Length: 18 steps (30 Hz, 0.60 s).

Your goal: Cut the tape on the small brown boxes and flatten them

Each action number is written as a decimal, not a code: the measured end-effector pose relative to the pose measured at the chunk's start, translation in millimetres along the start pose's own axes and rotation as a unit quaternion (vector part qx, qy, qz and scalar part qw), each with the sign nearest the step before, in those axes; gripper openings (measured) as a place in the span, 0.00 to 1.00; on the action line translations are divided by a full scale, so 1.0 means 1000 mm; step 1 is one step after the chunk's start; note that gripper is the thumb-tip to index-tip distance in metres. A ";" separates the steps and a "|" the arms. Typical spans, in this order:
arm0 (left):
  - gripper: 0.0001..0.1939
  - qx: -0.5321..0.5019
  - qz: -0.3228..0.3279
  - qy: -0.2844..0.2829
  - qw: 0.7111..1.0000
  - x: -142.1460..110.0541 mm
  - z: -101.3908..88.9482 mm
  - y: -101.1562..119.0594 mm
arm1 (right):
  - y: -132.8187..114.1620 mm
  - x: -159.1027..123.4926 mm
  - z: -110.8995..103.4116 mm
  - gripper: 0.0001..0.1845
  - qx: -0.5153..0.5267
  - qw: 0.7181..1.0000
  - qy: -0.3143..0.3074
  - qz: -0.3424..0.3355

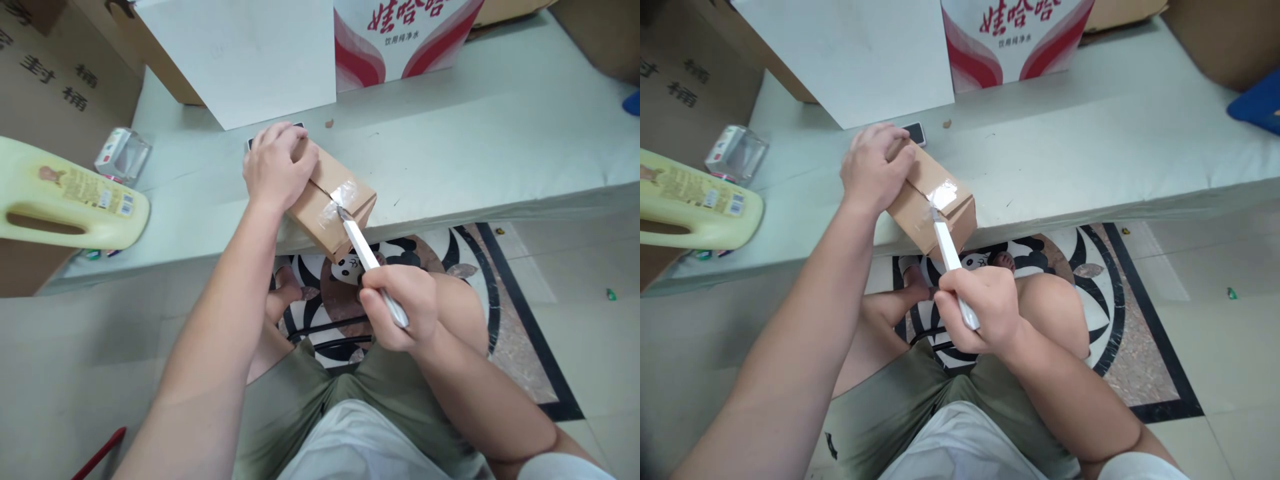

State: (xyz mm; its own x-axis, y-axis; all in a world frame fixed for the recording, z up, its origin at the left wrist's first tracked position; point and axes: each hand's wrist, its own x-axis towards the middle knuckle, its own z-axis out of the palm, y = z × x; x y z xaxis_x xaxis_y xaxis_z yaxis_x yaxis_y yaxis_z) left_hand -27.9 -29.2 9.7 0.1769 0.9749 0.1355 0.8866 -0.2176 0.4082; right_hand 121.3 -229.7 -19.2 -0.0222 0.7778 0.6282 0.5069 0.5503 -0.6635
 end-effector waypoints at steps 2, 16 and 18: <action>0.30 0.006 -0.006 0.000 1.000 -0.001 -0.001 0.002 | 0.005 -0.007 -0.001 0.08 0.019 0.999 0.026 -0.020; 0.25 -0.034 -0.025 0.075 0.996 -0.005 0.000 0.000 | 0.100 0.008 0.014 0.14 -0.111 0.957 0.015 0.269; 0.25 -0.013 -0.020 0.071 0.997 -0.006 -0.001 -0.001 | 0.115 0.015 0.027 0.16 -0.122 0.941 -0.019 0.315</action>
State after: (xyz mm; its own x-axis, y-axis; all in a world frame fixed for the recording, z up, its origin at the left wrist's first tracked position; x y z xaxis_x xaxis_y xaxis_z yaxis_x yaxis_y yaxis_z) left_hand -30.0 -35.1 9.7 0.0776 0.9667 0.2438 0.8799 -0.1814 0.4393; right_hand 156.4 -146.7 -97.2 0.3215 0.9389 0.1232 0.6128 -0.1071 -0.7830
